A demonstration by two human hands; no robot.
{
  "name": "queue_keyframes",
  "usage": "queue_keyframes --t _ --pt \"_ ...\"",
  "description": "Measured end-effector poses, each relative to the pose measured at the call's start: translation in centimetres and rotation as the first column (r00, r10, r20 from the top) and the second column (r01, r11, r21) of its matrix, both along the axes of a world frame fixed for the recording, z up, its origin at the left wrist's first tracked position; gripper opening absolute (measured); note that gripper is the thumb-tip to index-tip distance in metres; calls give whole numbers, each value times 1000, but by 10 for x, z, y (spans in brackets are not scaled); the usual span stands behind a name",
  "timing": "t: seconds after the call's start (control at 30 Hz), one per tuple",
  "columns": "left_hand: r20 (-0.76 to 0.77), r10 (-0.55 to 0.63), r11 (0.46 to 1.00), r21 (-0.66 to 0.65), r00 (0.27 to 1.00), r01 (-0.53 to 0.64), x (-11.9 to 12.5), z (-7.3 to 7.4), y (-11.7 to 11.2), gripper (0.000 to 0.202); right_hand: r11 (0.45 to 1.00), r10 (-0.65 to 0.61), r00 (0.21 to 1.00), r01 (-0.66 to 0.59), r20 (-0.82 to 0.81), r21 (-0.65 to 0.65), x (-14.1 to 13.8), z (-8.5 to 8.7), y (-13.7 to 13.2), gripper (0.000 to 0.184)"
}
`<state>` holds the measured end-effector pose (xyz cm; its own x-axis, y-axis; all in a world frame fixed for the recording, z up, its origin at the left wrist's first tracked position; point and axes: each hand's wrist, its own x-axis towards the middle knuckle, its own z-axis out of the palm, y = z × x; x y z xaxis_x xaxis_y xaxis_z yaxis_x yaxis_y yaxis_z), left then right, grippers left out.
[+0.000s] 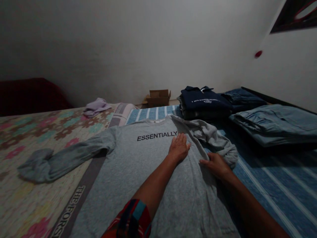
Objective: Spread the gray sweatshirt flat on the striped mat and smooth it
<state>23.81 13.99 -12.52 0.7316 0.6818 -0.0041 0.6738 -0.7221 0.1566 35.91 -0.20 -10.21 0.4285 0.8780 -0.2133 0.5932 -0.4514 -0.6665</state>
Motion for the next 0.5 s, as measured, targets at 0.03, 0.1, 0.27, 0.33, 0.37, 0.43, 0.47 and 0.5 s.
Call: queue_keyframes --t 0.03,0.1,0.27,0.33,0.37,0.43,0.47,0.5 --pt "4 0 1000 -2 1000 0 1 -1 -2 60 1000 -6 1000 6 -8 6 0 -1 -2 16" --pt "13 -1 1000 5 1000 1 2 -1 -5 61 999 -32 999 32 -6 23 1 -2 -5 15" --pt "3 3 1000 -12 1000 -3 3 1 -12 60 996 -73 997 73 -15 43 4 -1 -11 18" --pt "0 -9 1000 -23 1000 9 3 3 -19 60 998 -59 996 61 -60 31 4 -1 -18 21" --pt "1 -21 999 -26 1000 21 4 4 -24 60 998 -51 995 54 -87 28 3 -1 -22 21" --pt "6 -43 999 -33 999 44 4 5 -36 59 999 -45 990 49 -131 25 1 -1 -33 22" --pt "10 -54 998 -37 999 54 4 6 -42 59 999 -45 988 49 -148 24 0 0 -40 23" --pt "13 -63 997 -40 998 63 4 6 -48 59 998 -47 986 51 -159 23 -3 0 -46 24"
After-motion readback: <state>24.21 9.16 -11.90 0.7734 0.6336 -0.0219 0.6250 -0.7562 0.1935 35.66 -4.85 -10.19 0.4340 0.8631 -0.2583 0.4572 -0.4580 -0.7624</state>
